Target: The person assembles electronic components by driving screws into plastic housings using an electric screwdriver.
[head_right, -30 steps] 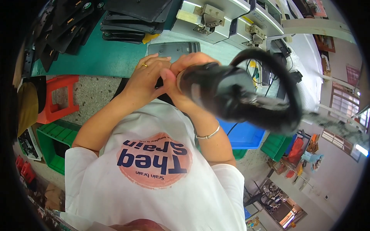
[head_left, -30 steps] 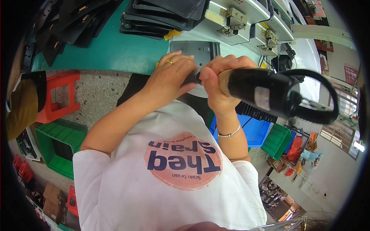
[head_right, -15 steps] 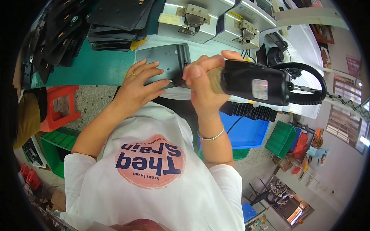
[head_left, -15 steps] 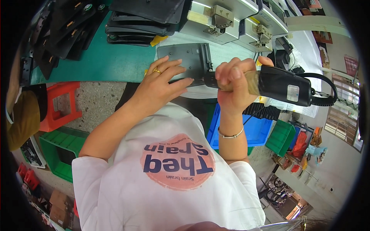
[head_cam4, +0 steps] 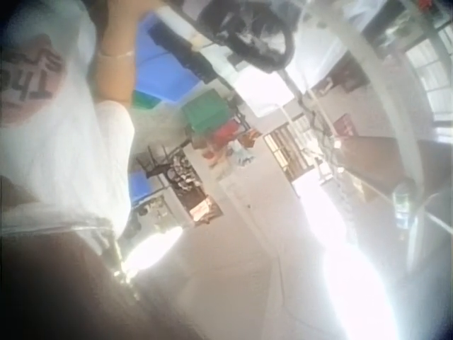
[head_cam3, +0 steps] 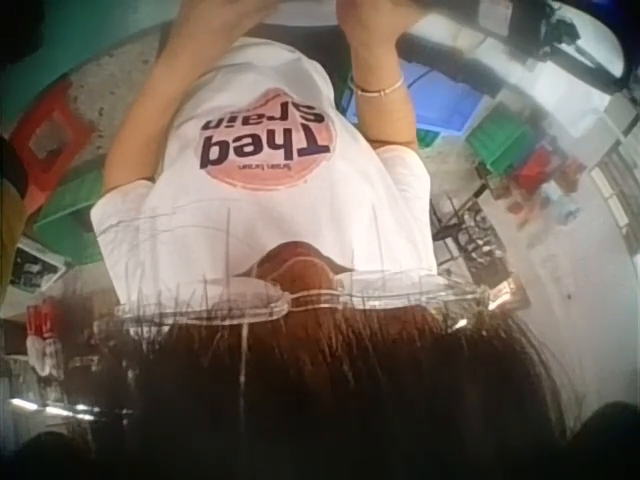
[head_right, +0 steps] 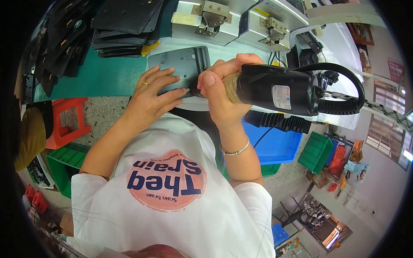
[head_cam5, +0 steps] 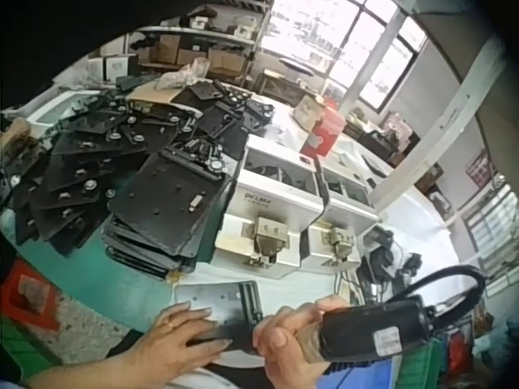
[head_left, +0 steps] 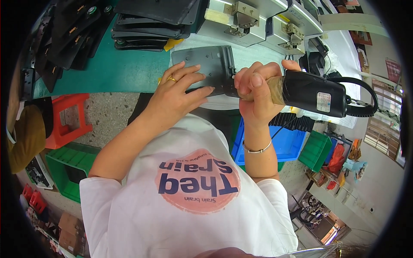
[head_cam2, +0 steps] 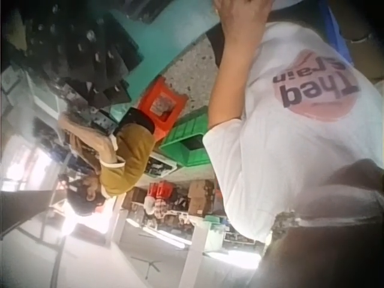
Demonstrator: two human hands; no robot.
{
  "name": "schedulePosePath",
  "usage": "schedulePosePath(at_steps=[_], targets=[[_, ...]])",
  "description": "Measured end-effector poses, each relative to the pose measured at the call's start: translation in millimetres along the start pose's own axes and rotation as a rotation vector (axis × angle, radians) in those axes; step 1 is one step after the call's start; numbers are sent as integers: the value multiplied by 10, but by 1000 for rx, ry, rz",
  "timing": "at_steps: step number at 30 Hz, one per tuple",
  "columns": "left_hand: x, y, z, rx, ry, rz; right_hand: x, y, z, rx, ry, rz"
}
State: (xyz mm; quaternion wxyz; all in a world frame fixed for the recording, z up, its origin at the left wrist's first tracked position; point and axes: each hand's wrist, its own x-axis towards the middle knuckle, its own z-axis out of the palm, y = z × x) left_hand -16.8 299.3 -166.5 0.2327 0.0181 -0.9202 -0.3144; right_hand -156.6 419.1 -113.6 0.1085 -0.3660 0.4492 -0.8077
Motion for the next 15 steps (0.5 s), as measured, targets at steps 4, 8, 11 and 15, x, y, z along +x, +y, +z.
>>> schedulePosePath(at_steps=[4, 8, 11, 15], targets=[[0, -5, 6, -9, 8, -5, -6, 16, -18, -28, -40, -10], [-3, -13, 0, -21, 10, -6, 34, 17, -86, -94, -179, 18], [-6, -39, 11, -13, -2, -5, 197, 64, -100, -157, -452, 34], [8, -22, -22, -23, -12, -30, 370, 42, -24, -112, -590, 372]])
